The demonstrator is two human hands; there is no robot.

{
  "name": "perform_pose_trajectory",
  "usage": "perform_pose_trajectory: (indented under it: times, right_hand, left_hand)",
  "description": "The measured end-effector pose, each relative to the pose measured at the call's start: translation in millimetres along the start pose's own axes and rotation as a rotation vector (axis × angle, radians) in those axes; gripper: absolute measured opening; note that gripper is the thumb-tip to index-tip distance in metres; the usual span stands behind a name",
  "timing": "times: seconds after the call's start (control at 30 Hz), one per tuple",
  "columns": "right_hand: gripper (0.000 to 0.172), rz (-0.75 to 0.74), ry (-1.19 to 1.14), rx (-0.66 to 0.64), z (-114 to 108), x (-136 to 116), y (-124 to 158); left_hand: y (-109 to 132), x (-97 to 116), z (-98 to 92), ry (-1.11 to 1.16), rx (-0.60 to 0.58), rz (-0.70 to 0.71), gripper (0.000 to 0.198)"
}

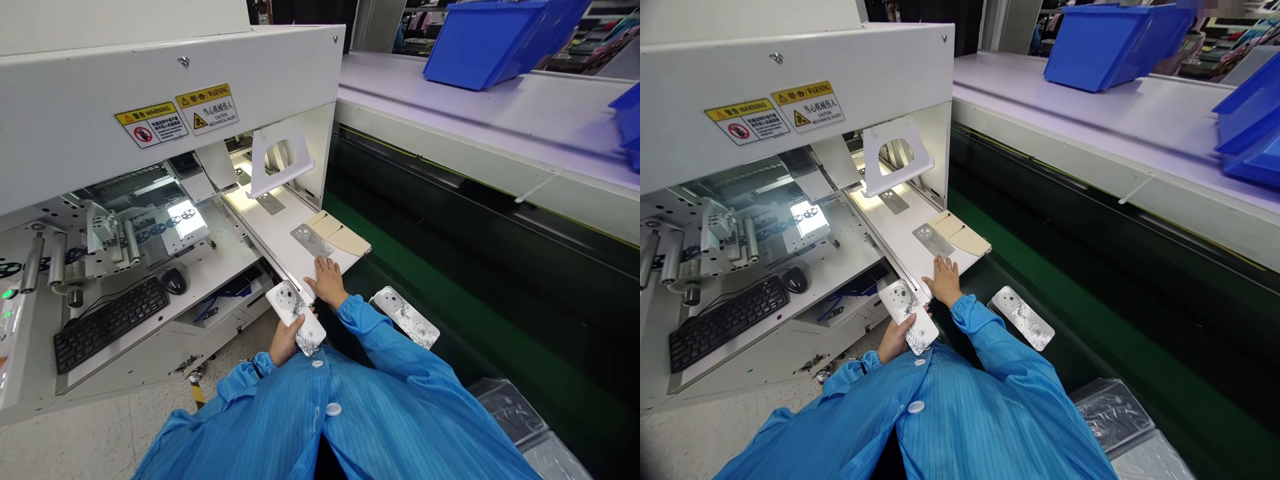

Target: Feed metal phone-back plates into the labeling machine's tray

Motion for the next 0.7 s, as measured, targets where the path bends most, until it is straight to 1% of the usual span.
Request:
perform_pose_trajectory:
  times: [0.1, 0.23, 0.3, 0.4, 0.57, 0.7]
  right_hand:
    - [0.067, -0.010, 0.004, 0.040, -2.2, -3.5, -8.4]
    - [0.064, -0.121, -0.002, 0.090, -6.2, -7.4, -34.0]
    - [0.063, -0.130, -0.009, 0.060, -6.2, -7.3, -48.7]
    - [0.065, -0.085, -0.023, -0.006, -2.4, -5.5, -64.1]
    - [0.066, -0.050, -0.026, 0.001, 4.1, -6.2, -68.9]
    - [0.065, -0.062, -0.035, 0.014, 0.5, -9.4, -64.3]
  left_hand:
    - [1.0, 2.1, -1.2, -0.006, 0.004, 0.009, 0.062]
    - [1.2, 5.1, -5.5, -0.029, 0.013, -0.003, 0.059]
    - [1.1, 6.9, -8.6, -0.038, 0.017, -0.001, 0.057]
    - [1.0, 9.9, -13.0, -0.029, 0.034, 0.008, 0.055]
    - [0.9, 15.2, -16.4, 0.008, 0.070, 0.008, 0.054]
    - [1.0, 19.3, -15.6, -0.002, 0.055, -0.003, 0.052]
Point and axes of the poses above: each hand's wrist, its own y-axis away from the middle knuckle, its own z-axis out of the palm, x = y × z, the point moved 1 cm from there along -y, towards the middle knuckle, and after that the axes turned 4 degrees about y, right-handed, at the moved point
